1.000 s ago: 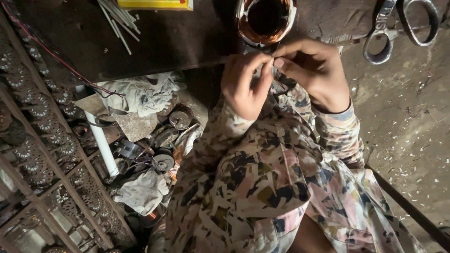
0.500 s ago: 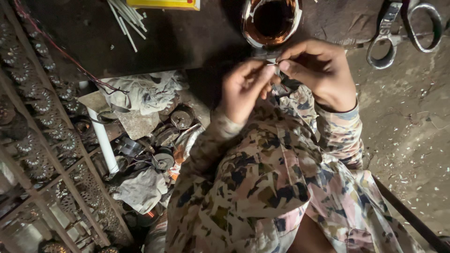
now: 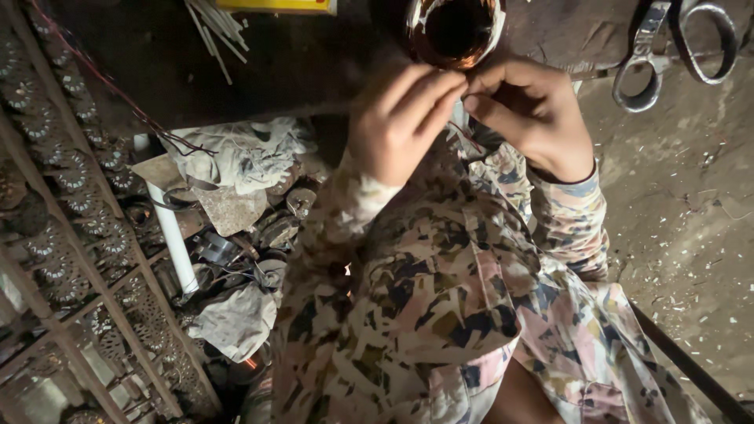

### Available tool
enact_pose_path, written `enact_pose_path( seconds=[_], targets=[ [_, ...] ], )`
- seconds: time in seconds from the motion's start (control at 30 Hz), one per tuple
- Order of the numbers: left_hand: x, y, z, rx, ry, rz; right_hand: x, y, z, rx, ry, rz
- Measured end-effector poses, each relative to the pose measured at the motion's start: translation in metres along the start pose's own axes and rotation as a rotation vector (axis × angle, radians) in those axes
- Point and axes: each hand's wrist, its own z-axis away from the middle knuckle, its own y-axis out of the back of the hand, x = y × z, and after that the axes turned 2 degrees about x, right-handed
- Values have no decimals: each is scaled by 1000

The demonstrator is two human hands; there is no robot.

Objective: The person sits at a workbench and winds copper wire around a cylindrical core. They use white plastic sticks to secure the winding and a pair of shears to cut the wire.

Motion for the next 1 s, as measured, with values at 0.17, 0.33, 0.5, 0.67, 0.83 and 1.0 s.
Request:
enact_pose_path(
  seconds=[0.17, 0.33, 0.5, 0.67, 0.83, 1.0],
  targets=[
    [14, 6, 5, 25, 188, 210, -3, 1, 1, 21, -146, -67],
    [41, 19, 9, 1, 75, 136, 4, 1, 1, 12, -51, -34],
    [6, 1, -7, 57, 28, 95, 9, 5, -7, -40, 1, 41],
    [10, 7, 9, 23, 169, 248, 7, 2, -7, -32, -112, -104],
    [37, 20, 16, 30, 140, 271, 8, 0, -7, -46, -36, -131],
    [7, 8, -8, 31, 95, 204, 6, 3, -12, -68, -138, -144]
  ],
)
